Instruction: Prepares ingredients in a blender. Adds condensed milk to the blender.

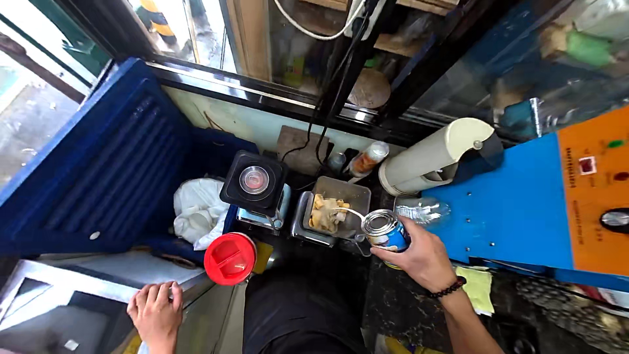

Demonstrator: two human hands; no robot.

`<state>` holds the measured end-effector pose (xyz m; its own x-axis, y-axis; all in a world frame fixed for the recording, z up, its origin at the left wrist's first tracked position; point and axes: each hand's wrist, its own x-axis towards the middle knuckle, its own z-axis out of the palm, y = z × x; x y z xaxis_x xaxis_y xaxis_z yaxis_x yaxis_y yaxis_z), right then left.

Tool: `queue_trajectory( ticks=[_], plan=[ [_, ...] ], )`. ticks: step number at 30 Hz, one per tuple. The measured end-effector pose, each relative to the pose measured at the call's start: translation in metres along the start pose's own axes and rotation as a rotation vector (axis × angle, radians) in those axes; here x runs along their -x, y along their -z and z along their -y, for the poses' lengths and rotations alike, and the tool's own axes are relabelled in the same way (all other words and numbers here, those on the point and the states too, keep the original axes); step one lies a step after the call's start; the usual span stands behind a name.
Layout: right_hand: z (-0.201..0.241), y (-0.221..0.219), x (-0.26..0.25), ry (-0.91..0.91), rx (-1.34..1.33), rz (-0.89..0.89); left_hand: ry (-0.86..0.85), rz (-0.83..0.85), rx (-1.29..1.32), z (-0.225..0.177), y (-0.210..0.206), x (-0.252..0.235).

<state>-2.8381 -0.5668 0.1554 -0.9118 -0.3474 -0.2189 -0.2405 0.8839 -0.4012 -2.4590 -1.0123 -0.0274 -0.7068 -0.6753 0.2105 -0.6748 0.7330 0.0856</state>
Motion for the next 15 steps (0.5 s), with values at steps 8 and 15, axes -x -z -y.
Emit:
queue_trajectory(
  ticks=[8, 15],
  plan=[
    [0.006, 0.024, 0.004, 0.049, 0.106, 0.059, 0.026, 0.037, -0.021, -0.004, 0.005, -0.002],
    [0.006, 0.038, 0.01, 0.08, 0.197, 0.122, 0.01, 0.028, -0.041, -0.004, 0.01, 0.001]
  ],
)
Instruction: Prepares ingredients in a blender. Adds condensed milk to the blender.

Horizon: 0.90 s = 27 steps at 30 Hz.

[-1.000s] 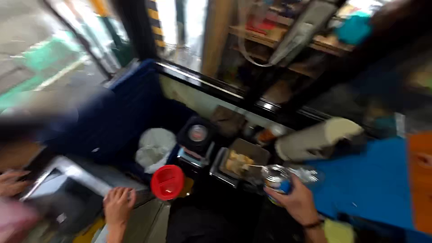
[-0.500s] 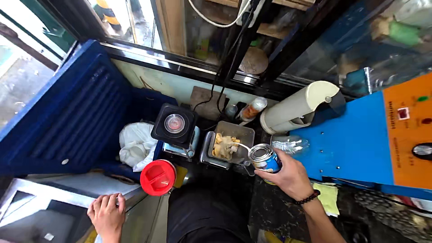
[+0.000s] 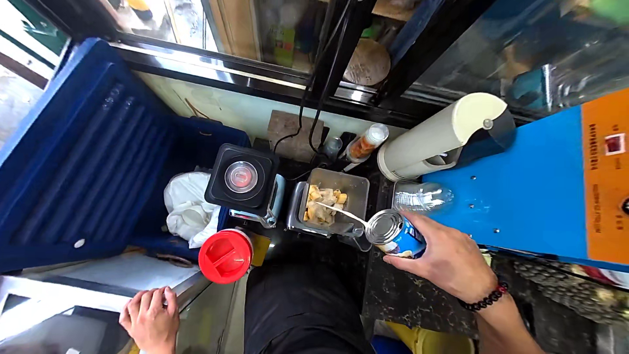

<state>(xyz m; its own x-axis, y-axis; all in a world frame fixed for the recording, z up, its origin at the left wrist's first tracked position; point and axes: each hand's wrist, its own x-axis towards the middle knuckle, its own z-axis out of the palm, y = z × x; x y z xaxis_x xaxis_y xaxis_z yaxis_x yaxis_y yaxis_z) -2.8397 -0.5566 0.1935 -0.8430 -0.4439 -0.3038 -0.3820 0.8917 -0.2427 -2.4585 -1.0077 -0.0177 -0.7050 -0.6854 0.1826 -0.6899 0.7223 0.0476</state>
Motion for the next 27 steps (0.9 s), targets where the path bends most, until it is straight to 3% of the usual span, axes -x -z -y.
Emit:
queue_trajectory(
  ticks=[7, 17, 27],
  plan=[
    [-0.002, 0.011, 0.001, -0.025, 0.069, 0.072, 0.001, 0.052, -0.021, 0.003, 0.003, -0.001],
    [-0.007, 0.013, -0.015, -0.028, 0.041, 0.004, -0.003, 0.029, -0.051, 0.0, -0.003, -0.004],
    [-0.002, 0.011, -0.021, 0.07, 0.031, 0.007, -0.005, 0.039, -0.099, 0.015, 0.0, 0.0]
  ],
)
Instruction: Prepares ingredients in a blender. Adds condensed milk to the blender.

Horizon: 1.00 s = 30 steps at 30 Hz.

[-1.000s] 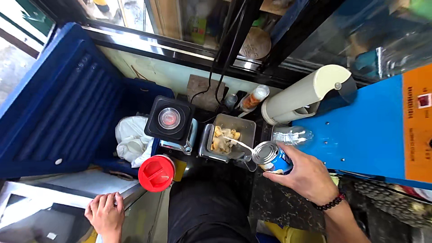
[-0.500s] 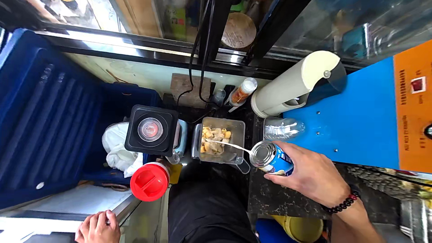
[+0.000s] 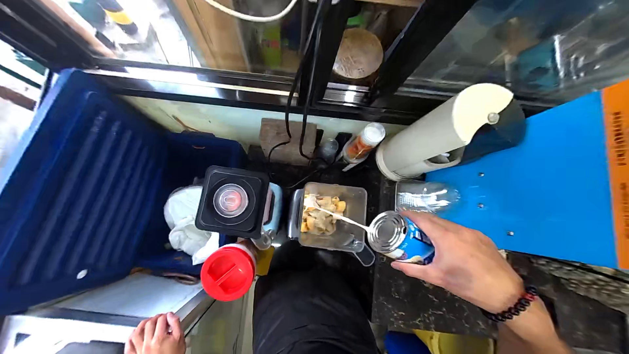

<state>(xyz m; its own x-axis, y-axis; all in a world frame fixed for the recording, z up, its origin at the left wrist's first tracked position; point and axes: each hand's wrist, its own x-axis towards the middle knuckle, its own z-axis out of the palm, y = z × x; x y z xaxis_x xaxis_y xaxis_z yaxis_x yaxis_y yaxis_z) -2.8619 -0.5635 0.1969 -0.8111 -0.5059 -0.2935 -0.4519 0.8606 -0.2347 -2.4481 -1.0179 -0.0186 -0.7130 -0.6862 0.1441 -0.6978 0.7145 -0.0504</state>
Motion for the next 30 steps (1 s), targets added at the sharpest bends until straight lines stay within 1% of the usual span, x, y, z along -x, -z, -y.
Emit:
queue_trajectory(
  ticks=[2, 6, 12, 22, 30],
  plan=[
    [-0.004, 0.006, 0.007, 0.002, 0.025, -0.007, -0.003, -0.001, 0.001, -0.004, -0.006, 0.0],
    [-0.007, 0.014, 0.017, 0.009, 0.051, -0.018, -0.012, 0.008, 0.018, -0.005, 0.002, -0.002],
    [-0.011, 0.024, 0.029, 0.013, 0.096, -0.029, -0.006, 0.01, 0.013, -0.006, 0.0, 0.0],
    [-0.013, 0.022, 0.038, 0.039, 0.1, -0.006, -0.016, -0.009, -0.026, -0.002, -0.005, -0.001],
    [-0.016, 0.025, 0.038, -0.007, 0.07, -0.074, -0.016, -0.009, -0.032, -0.006, -0.001, -0.002]
  ],
)
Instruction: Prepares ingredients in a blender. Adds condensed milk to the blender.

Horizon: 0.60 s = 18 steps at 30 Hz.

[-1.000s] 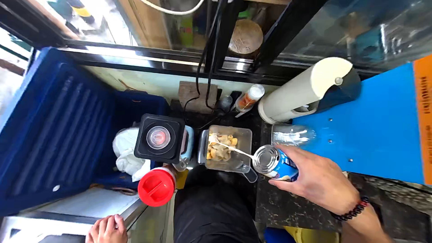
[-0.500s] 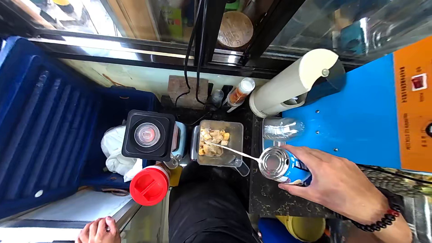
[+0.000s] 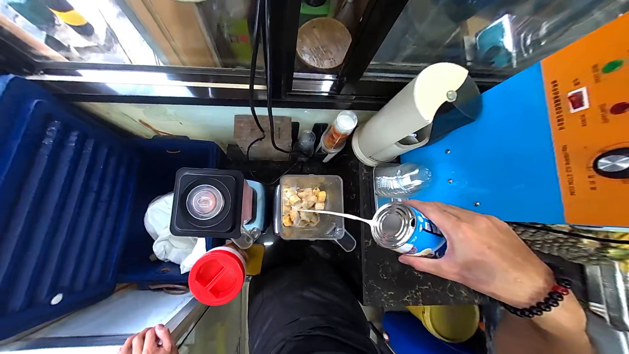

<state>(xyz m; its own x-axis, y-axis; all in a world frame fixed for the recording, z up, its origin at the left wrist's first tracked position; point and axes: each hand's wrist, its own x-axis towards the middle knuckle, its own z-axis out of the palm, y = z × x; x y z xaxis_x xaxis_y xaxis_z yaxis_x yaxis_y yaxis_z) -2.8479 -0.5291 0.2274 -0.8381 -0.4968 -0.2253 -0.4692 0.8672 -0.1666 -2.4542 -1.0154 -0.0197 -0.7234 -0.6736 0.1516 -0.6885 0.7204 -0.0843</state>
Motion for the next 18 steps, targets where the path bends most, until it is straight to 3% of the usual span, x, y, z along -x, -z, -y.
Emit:
queue_trajectory(
  ticks=[18],
  plan=[
    [-0.0065, 0.0064, 0.0079, -0.003, -0.004, -0.007, -0.011, -0.003, 0.006, 0.0038, -0.0034, 0.0]
  ],
)
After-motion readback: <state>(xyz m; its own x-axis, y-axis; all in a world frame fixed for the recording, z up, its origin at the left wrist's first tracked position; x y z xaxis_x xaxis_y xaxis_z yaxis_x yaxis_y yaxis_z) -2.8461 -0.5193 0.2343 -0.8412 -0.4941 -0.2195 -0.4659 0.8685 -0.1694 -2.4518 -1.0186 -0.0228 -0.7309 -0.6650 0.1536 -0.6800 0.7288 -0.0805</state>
